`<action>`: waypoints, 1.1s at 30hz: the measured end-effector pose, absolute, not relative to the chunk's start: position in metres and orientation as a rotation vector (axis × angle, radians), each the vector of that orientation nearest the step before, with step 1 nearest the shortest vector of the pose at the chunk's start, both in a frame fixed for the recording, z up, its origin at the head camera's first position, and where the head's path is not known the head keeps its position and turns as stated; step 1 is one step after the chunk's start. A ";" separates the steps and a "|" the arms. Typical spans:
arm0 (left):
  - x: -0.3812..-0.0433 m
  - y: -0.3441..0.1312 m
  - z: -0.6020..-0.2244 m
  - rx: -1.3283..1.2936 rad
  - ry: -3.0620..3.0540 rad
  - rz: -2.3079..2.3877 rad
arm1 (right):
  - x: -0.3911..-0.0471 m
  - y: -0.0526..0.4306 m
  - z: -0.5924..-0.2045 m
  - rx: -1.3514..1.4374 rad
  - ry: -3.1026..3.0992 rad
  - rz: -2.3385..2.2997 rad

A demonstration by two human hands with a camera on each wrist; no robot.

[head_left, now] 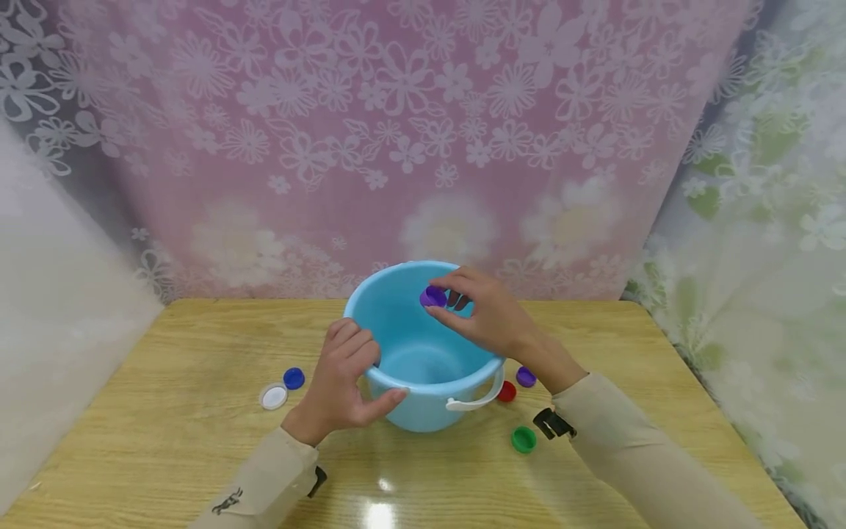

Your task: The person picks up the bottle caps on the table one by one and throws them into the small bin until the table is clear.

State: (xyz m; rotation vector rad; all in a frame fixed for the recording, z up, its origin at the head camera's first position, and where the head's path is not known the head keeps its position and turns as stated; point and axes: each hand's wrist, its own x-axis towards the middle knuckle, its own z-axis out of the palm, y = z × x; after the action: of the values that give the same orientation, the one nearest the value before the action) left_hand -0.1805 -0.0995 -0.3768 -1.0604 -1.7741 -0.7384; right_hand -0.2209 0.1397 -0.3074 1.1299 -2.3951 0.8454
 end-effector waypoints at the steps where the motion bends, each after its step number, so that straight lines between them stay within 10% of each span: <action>1: -0.181 -0.099 -0.377 -1.058 -1.771 -0.734 | -0.220 0.140 -0.308 1.125 -2.408 0.853; 33: -0.187 -0.090 -0.382 -0.987 -1.656 -0.735 | -0.220 0.139 -0.304 1.080 -2.870 0.623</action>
State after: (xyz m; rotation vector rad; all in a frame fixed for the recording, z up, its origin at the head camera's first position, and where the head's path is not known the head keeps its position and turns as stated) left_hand -0.1870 -0.0898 -0.3822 -0.9867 -1.6556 -0.7348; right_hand -0.2197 0.1394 -0.3036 1.0801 -2.8696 0.6232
